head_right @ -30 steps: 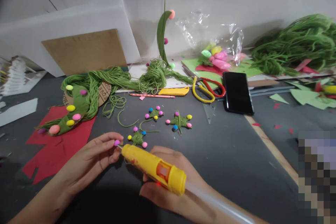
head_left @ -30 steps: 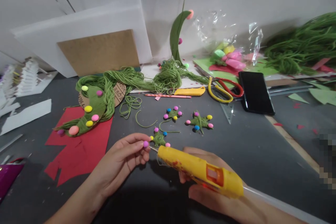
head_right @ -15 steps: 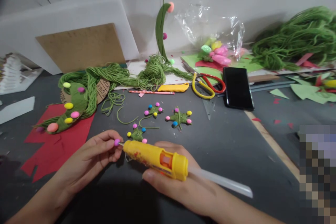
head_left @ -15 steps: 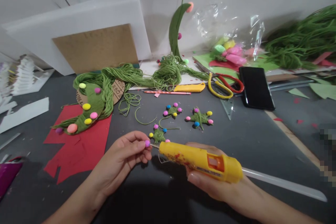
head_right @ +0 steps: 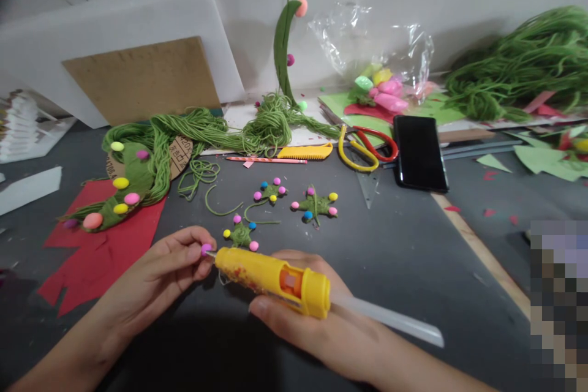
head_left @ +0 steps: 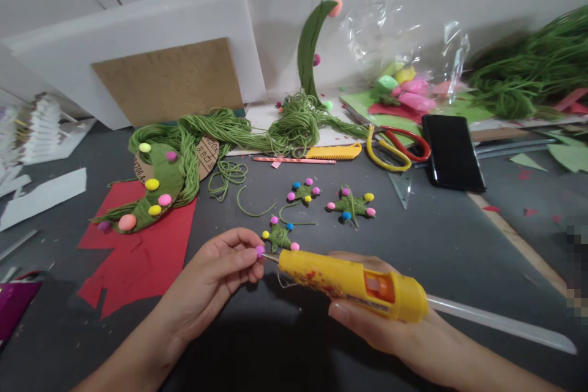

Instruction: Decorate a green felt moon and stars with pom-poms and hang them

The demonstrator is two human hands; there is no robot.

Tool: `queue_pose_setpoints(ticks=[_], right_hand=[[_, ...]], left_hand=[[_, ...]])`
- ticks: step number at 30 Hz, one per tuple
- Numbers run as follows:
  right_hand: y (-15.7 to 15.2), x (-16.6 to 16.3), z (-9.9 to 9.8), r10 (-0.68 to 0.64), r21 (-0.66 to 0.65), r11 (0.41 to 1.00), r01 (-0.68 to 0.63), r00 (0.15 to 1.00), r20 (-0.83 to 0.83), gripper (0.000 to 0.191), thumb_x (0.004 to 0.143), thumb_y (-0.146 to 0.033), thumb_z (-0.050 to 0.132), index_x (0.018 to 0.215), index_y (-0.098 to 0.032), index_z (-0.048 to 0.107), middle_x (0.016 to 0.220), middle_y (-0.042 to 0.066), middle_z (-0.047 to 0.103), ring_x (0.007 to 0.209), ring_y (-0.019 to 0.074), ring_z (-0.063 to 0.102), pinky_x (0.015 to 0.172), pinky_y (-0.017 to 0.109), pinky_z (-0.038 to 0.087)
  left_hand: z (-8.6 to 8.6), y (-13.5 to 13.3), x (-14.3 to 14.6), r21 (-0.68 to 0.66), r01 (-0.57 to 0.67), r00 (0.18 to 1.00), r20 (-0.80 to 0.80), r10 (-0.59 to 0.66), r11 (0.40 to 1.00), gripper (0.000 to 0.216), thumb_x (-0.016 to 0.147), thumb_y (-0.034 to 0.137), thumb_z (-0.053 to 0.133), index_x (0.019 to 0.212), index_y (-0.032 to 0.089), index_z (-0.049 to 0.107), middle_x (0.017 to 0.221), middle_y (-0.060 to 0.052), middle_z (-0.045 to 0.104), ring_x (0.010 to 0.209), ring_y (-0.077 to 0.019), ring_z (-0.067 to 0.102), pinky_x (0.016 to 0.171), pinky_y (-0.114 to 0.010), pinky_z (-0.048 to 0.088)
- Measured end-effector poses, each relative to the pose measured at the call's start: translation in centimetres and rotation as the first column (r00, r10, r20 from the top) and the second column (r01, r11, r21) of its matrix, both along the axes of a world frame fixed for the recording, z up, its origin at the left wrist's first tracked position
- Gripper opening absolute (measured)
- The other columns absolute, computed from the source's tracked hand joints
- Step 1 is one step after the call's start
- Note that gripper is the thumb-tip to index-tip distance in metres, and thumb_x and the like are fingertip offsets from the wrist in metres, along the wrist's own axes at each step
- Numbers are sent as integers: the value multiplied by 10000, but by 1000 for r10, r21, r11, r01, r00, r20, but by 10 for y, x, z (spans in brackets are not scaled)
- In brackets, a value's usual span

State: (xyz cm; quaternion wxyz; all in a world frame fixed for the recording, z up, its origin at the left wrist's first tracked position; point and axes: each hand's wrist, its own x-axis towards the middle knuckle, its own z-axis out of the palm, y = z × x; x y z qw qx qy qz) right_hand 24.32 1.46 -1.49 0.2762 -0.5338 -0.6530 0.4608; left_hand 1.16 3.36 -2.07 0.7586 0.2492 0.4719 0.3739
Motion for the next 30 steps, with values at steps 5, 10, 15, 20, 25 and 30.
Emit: queue_pose_setpoints(ticks=[5,10,15,20,25,30], right_hand=[[6,-2,6,76,40,996,-76,997,-18,211,717,-382,619,834,-228,701,852,54,704,699,199,670,602,255,555],[11,-3,13,227,84,970,-228,974,15,185,766,-333,556,668,-232,676,644,20,651,542,159,608,514,234,500],[13,-4,15,261,156,951,-267,964,54,229,795,-315,521,601,-232,611,564,1,568,499,135,535,525,233,467],[14,-7,14,312,231,916,-327,945,101,251,815,-261,484,574,-200,507,546,-19,479,492,108,452,523,233,420],[15,-3,13,101,185,976,-117,990,97,243,801,-378,519,629,-209,551,585,3,518,537,137,489,530,258,438],[19,6,14,-218,-137,971,196,960,-176,288,763,-492,595,726,-210,638,741,41,648,779,212,623,714,305,522]], left_hand=[[0,0,0,0,1,1000,-3,-1,1000,102,703,189,709,779,146,657,622,14,592,580,-55,540,566,-132,428],[-1,1,0,5,-12,1000,-11,12,1000,101,706,190,707,786,150,658,656,13,591,593,-53,544,572,-131,428],[-1,2,2,-1,-10,1000,-21,10,1000,118,689,197,721,776,149,657,633,15,584,580,-54,534,564,-134,422],[0,0,0,26,0,998,-58,2,1000,133,686,222,726,773,154,652,626,16,585,580,-59,528,564,-141,415],[0,-1,0,232,56,926,-376,36,971,128,701,262,713,785,185,655,689,2,612,643,-102,555,626,-197,436],[-7,1,8,528,363,620,-752,224,768,36,753,234,638,765,220,668,809,-18,638,692,-138,553,666,-242,425]])
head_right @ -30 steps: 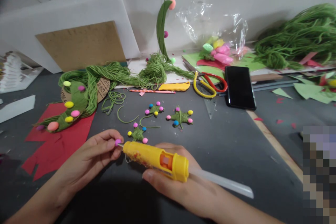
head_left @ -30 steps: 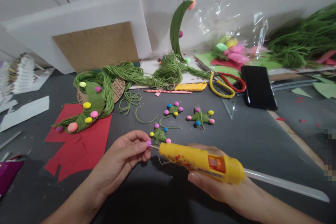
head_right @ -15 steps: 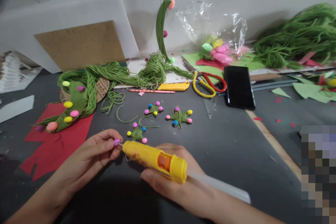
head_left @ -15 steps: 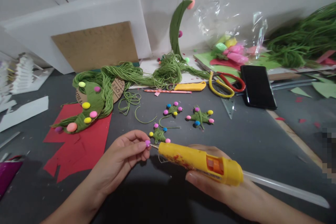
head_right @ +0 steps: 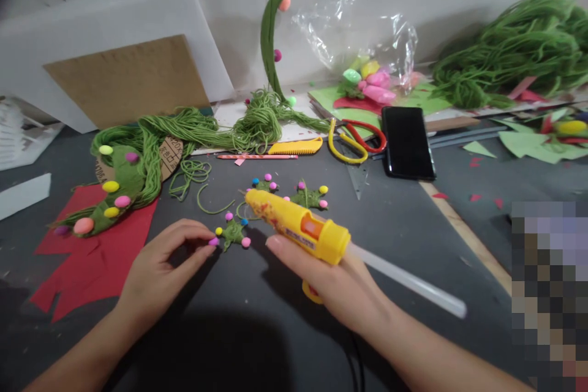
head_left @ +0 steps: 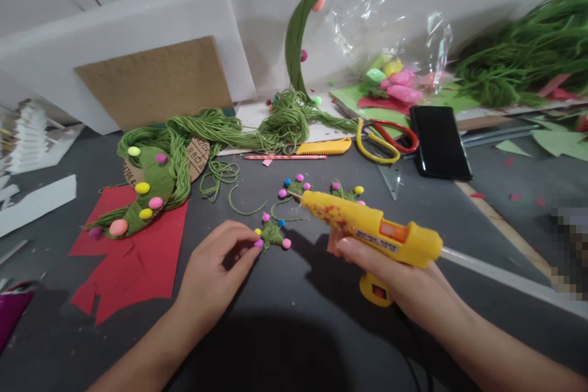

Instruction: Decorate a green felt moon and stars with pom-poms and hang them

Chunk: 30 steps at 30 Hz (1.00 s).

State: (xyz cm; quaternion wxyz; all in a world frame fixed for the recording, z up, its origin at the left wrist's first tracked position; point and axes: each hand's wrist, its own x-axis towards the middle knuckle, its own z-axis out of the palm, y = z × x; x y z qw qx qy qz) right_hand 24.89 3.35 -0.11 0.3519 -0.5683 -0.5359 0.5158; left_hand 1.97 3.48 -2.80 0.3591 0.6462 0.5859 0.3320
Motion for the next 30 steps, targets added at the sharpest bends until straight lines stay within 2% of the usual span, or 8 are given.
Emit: queue_pose_setpoints(ticks=[3,7,11,16,21,30], right_hand=[[3,3,-7,10,-40,999,-14,994,-107,294,747,-496,622,756,-207,674,783,35,680,844,224,642,780,326,524],[1,6,-17,9,-62,998,-16,994,-112,257,741,-472,649,735,-218,690,849,26,709,875,225,654,796,322,531],[0,6,-19,48,-62,997,-55,994,-97,238,754,-443,646,828,-227,712,871,23,720,850,219,665,769,310,540],[3,0,-11,93,22,996,-91,988,-120,308,773,-387,622,1036,-242,689,860,-2,723,814,218,670,714,298,547],[3,-3,-6,98,27,995,-95,988,-117,268,776,-347,610,996,-222,700,882,0,727,827,212,671,723,285,539],[2,-2,-7,154,68,987,-145,978,-143,327,799,-310,591,1115,-252,656,951,-11,718,876,186,666,799,281,521]], left_hand=[[-6,-1,1,101,92,984,-162,-75,991,80,782,211,593,819,233,660,850,-22,655,737,-154,570,682,-252,418],[-11,-3,-1,112,155,954,-274,-120,981,95,794,214,579,858,238,645,898,-30,661,803,-170,587,723,-259,421],[-13,-3,-1,134,181,937,-323,-130,974,96,800,212,571,868,226,638,909,-37,659,837,-173,596,745,-259,424],[-13,-3,2,160,197,931,-339,-134,967,102,801,204,568,872,225,638,905,-41,656,844,-173,604,759,-262,435],[-13,-2,3,173,229,910,-388,-148,958,110,812,203,557,889,221,633,906,-46,653,848,-172,610,777,-263,442],[-16,-4,2,199,286,863,-479,-162,937,151,824,194,531,927,224,636,919,-50,640,864,-171,605,793,-263,446]])
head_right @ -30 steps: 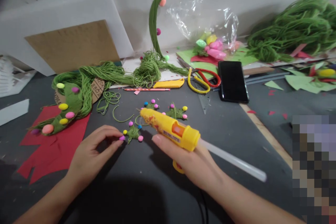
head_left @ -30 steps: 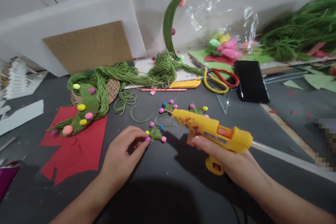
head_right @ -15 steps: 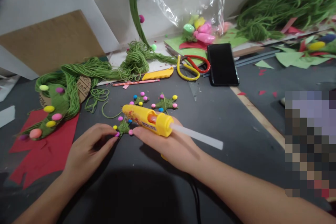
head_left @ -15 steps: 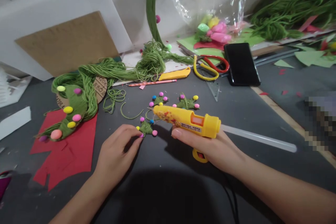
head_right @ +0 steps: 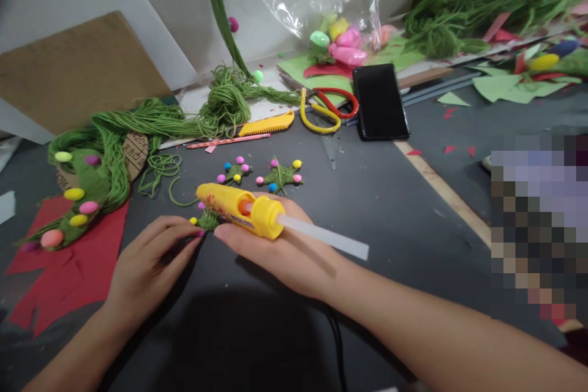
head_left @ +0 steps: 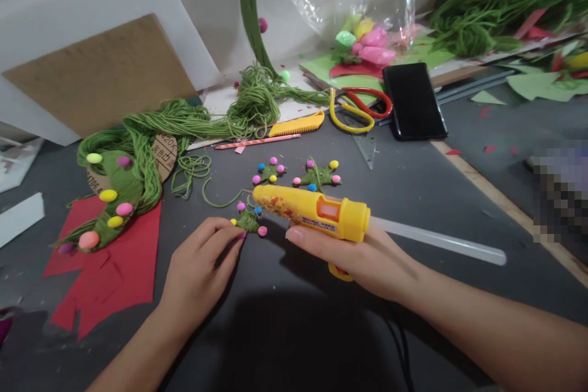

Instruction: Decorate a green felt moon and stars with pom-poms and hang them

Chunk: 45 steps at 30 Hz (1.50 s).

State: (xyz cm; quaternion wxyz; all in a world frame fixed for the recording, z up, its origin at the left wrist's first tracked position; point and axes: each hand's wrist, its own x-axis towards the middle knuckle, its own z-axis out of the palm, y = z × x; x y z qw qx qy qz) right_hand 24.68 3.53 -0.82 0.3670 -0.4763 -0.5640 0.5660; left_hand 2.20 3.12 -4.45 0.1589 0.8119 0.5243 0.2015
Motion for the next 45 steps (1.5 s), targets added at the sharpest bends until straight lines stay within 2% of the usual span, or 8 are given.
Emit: queue_pose_setpoints(ticks=[8,14,20,23,27,33,40,45], right_hand=[[-2,-1,2,-12,-50,999,12,1000,0,333,793,-326,594,1109,-243,659,954,-1,722,871,188,668,830,291,519],[0,-1,4,-16,-1,1000,16,1000,-23,299,786,-291,589,1073,-250,668,963,-13,712,898,187,658,837,291,513],[-2,0,8,-76,-71,994,82,994,79,228,749,-375,599,891,-207,659,781,9,678,701,180,626,634,266,508],[1,-2,9,-66,-92,993,72,995,73,172,707,-349,590,778,-194,606,706,8,634,632,168,590,592,271,489],[7,-5,5,6,-24,1000,-2,990,143,122,712,-318,563,726,-197,579,716,9,619,679,172,585,643,288,483],[7,-6,-8,21,120,992,-49,974,225,142,777,-336,547,769,-195,562,722,4,593,681,163,563,645,289,476],[3,-6,-4,121,403,877,-261,933,340,147,761,-278,595,867,-194,536,853,36,562,742,152,534,711,285,462],[-7,-32,17,365,348,762,-546,806,466,236,670,-96,569,889,-173,527,939,53,508,831,154,504,747,257,457]], left_hand=[[-2,1,0,41,24,998,-58,-21,999,178,838,181,510,962,212,634,926,-57,620,849,-162,594,778,-260,446],[2,0,1,12,-9,1000,-5,9,1000,189,807,190,541,971,225,628,928,-45,621,816,-164,592,734,-251,439],[7,-2,-2,-23,-152,988,-35,151,988,72,788,239,544,856,216,537,770,3,570,593,-131,489,583,-246,384],[7,-2,-2,-25,-172,976,-143,167,985,130,783,325,559,765,213,496,726,12,530,630,-144,496,575,-250,366],[6,-4,1,31,-138,962,-234,141,990,182,801,384,544,754,208,536,776,-14,559,717,-173,547,608,-267,375],[2,-4,4,25,-137,968,-209,139,990,154,860,265,442,786,196,557,791,-25,569,768,-171,563,665,-274,388],[11,6,-16,-18,-225,971,-83,223,974,113,793,233,476,701,202,534,740,8,548,719,-149,534,634,-260,370],[20,23,-48,29,-376,922,109,371,926,121,775,231,478,681,199,546,711,12,546,681,-140,510,631,-252,366]])
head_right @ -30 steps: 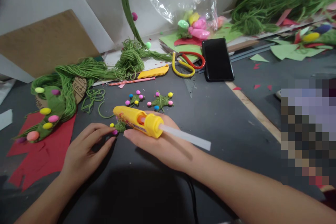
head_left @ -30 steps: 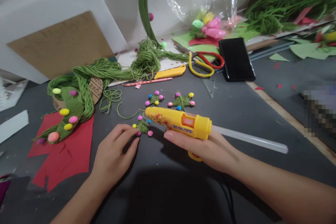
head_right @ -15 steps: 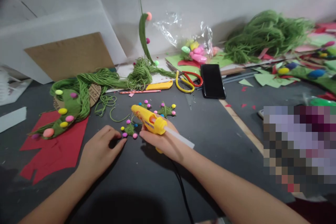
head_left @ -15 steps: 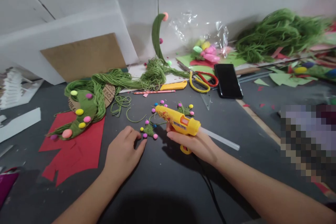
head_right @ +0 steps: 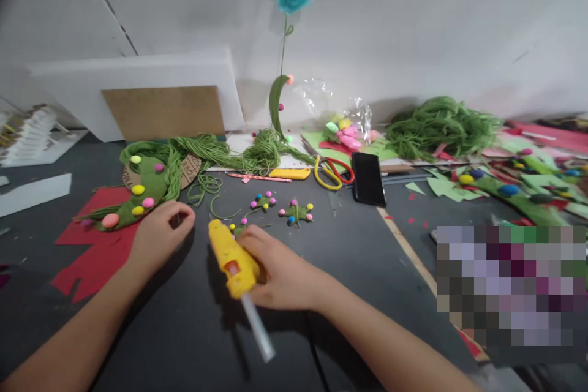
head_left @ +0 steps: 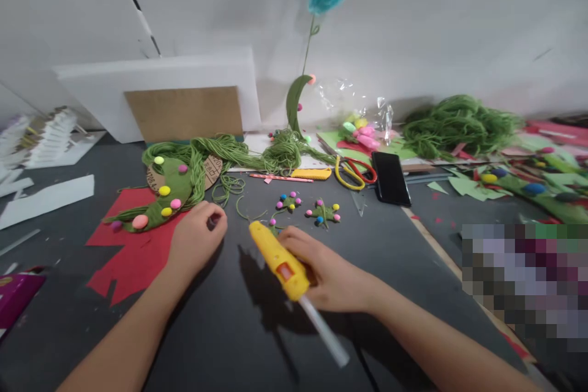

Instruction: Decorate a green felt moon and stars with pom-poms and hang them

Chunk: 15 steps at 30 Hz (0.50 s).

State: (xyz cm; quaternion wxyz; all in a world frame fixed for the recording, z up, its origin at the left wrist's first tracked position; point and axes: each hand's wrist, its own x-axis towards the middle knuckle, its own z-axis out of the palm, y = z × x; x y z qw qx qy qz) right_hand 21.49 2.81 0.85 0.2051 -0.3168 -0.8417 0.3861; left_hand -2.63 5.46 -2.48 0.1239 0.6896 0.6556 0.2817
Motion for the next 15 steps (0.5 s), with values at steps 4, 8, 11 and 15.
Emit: queue_pose_setpoints(ticks=[4,8,11,15], right_hand=[[-15,-34,-4,-16,44,999,8,984,178,369,683,-62,519,1040,-147,553,1014,84,512,952,186,499,866,294,430],[-27,-68,-16,-76,121,992,41,949,306,403,685,-79,509,1083,-129,550,1046,94,518,953,194,494,880,294,422],[-33,-86,-20,-101,191,981,30,922,374,326,695,-114,516,1016,-124,568,1030,93,525,924,191,493,855,285,426],[-38,-95,-17,-151,327,945,-9,876,459,338,727,-234,554,1049,-138,582,996,94,552,909,227,486,829,351,422]], left_hand=[[15,0,-11,85,-98,983,161,83,992,113,765,227,493,693,192,573,693,17,570,620,-127,490,595,-241,358],[26,-9,-10,172,-74,959,283,23,982,105,773,227,503,711,187,577,664,31,540,555,-107,443,558,-232,347],[24,-12,-8,190,-15,942,333,-50,982,106,783,226,500,725,185,578,689,23,549,578,-110,455,574,-234,357],[17,-13,-3,167,51,927,358,-109,985,111,786,214,486,715,188,567,696,17,544,594,-117,460,573,-239,357]])
